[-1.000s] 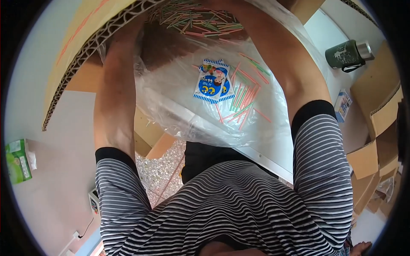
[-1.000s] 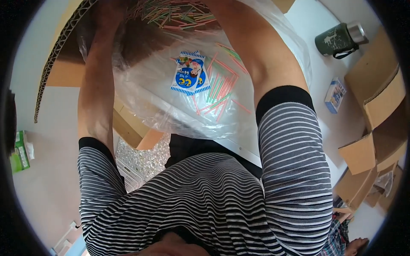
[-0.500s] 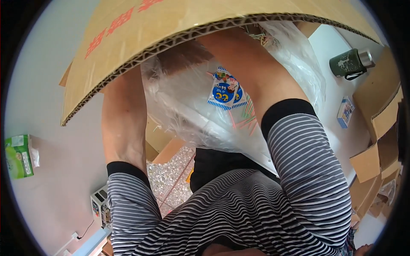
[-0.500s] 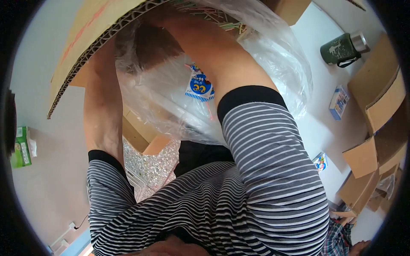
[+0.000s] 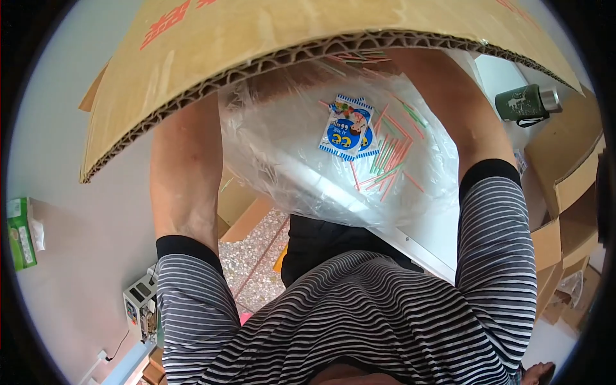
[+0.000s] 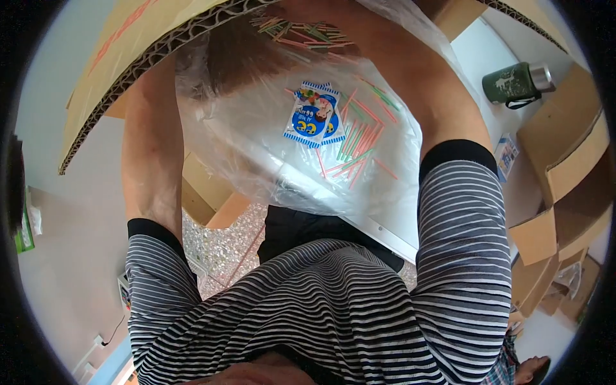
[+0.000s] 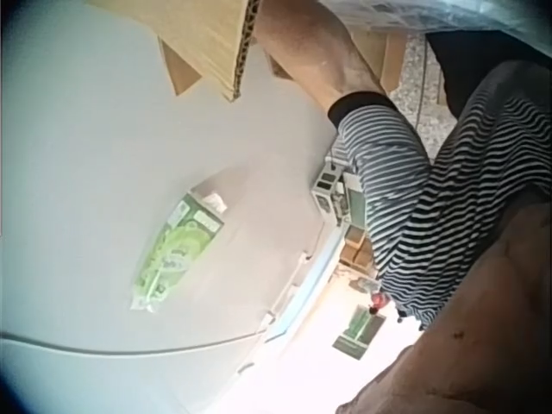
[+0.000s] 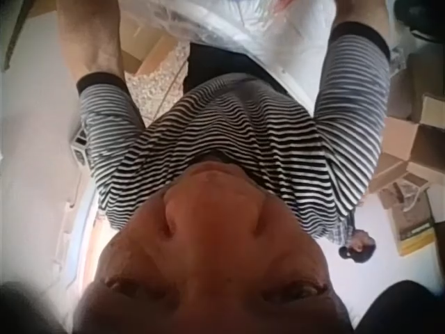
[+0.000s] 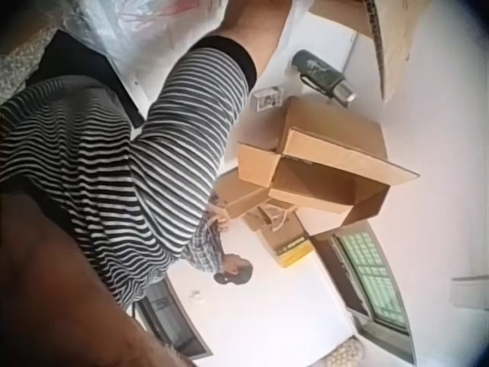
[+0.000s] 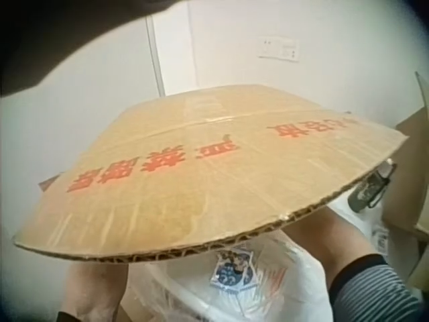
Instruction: Counting and packaging small blue packets into boxes.
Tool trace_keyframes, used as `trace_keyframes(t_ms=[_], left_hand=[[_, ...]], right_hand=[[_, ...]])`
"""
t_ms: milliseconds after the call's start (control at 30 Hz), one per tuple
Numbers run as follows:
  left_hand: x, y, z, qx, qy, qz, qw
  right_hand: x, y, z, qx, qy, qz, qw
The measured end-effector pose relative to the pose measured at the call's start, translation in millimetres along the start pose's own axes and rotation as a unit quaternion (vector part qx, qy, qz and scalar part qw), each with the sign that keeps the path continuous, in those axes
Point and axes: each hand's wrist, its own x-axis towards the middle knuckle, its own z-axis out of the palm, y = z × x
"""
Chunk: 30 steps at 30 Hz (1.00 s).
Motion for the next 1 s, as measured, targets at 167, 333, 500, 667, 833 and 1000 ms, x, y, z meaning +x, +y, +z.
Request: trace_keyframes(t_ms=[167,333,500,667,833,1000], left_hand=[[-2,0,4,0.001,0.022,-0.004,1.0],[-6,-1,6,0.001,0.044,-0.009,0.999],[-11,-5,6,0.003,0.065,-0.015,0.998],[-19,-10,5,0.004,0.086,-0.026,0.996],[-28,-13,3,0.006,0.109,-0.033,0.993],[-31,-7,-4,0.004,0.136,-0.038,0.99]], right_hand=[[-5,7,-3,0.013,-0.016,0.006,1.0],[-7,14,-2,0.026,-0.033,0.013,0.999],[-5,19,0,0.04,-0.049,0.018,0.998],[-2,16,2,0.053,-0.07,0.021,0.996],[-2,15,0,0.064,-0.088,0.025,0.994],[-6,14,-9,0.071,-0.104,0.033,0.992]])
